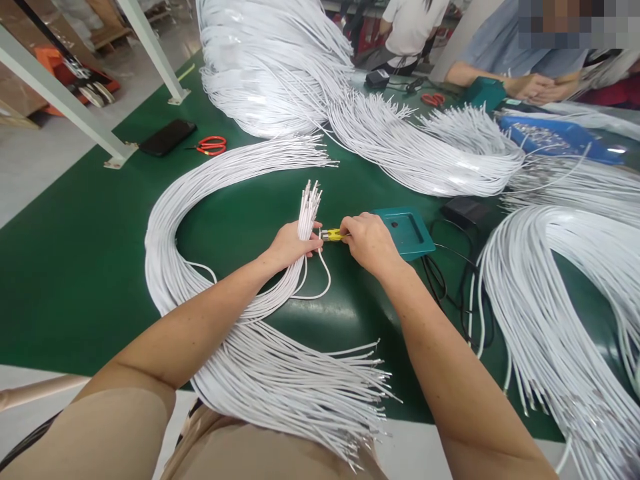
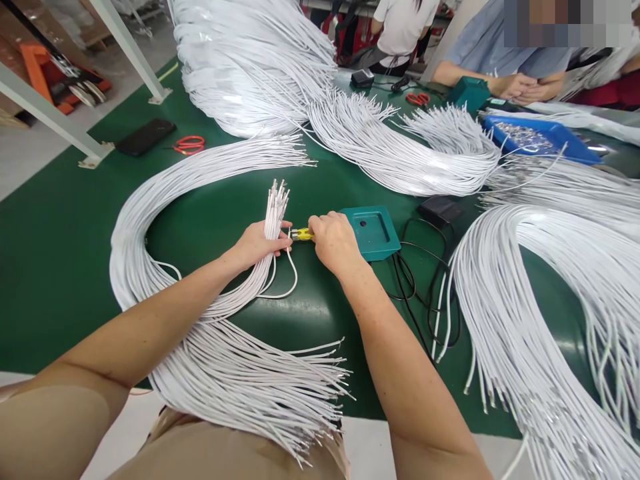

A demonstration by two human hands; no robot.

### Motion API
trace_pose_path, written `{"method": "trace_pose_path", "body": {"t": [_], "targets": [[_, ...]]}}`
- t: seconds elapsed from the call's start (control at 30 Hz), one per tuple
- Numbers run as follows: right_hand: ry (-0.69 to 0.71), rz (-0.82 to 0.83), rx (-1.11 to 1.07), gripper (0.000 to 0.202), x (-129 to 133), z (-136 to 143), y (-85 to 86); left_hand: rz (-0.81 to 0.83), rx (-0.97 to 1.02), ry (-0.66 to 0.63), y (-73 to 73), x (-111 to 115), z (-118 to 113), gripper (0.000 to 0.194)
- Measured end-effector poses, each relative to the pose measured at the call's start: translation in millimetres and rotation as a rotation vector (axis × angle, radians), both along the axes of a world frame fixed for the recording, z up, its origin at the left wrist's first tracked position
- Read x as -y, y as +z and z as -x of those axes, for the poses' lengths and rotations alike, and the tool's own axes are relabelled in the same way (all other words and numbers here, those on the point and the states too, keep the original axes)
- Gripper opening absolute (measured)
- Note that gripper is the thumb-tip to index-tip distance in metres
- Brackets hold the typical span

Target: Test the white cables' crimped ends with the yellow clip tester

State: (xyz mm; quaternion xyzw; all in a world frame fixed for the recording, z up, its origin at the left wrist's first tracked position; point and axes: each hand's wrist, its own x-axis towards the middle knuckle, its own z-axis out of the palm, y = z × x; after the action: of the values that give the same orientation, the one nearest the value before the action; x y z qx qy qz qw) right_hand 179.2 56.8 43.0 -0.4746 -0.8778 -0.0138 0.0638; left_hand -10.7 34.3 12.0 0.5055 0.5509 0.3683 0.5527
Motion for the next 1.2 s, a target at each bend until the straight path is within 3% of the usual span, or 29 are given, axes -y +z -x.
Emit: {"method": "trace_pose_path", "body": {"t": [0.2,0.37,0.5,0.6,0.77,0.83,0.93,1.0,1.07,1.2], "targets": [[-0.048,-0.016,-0.006,0.015,-1.1,2.1,-1.6,-0.013,-0.129,-0.022,-3.8,-1.2,-1.7,0.047],[-0.038,-0.045,-0.064,0.011,6.8,-2.5,2.0,-0.004,-0.08,-0.012,-5.4,-0.3,-3.2,0.047],[-0.274,-0.265,-0.079,0.034,12.7,-14.8,-5.3,0.005,-0.005,-0.012,-6.3,-0.6,-3.6,0.05],[-0.366,-0.279,-0.043,0.044,12.0,-22.3,-12.9,0.025,0.008,-0.013,-3.0,-0.3,-0.7,0.048],[-0.317,-0.264,-0.133,0.041,16.8,-16.1,-6.1,-0.018,0.059,0.039,6.0,4.7,7.1,0.048],[-0.158,-0.253,-0.232,0.033,28.1,-2.9,1.6,-0.065,0.144,0.061,8.5,7.1,8.4,0.049],[0.289,-0.119,-0.239,0.022,52.8,25.0,7.6,-0.077,0.26,0.054,10.7,8.9,8.3,0.054],[0.445,-0.024,-0.146,0.024,68.2,41.6,6.3,-0.059,0.279,0.049,11.7,8.7,8.0,0.058],[0.414,0.074,-0.079,0.024,78.6,51.4,3.5,-0.036,0.283,0.059,12.8,7.6,8.7,0.06],[0.099,0.422,-0.043,0.024,79.8,51.0,6.3,0.048,0.312,0.036,14.5,5.5,12.4,0.05]]}}
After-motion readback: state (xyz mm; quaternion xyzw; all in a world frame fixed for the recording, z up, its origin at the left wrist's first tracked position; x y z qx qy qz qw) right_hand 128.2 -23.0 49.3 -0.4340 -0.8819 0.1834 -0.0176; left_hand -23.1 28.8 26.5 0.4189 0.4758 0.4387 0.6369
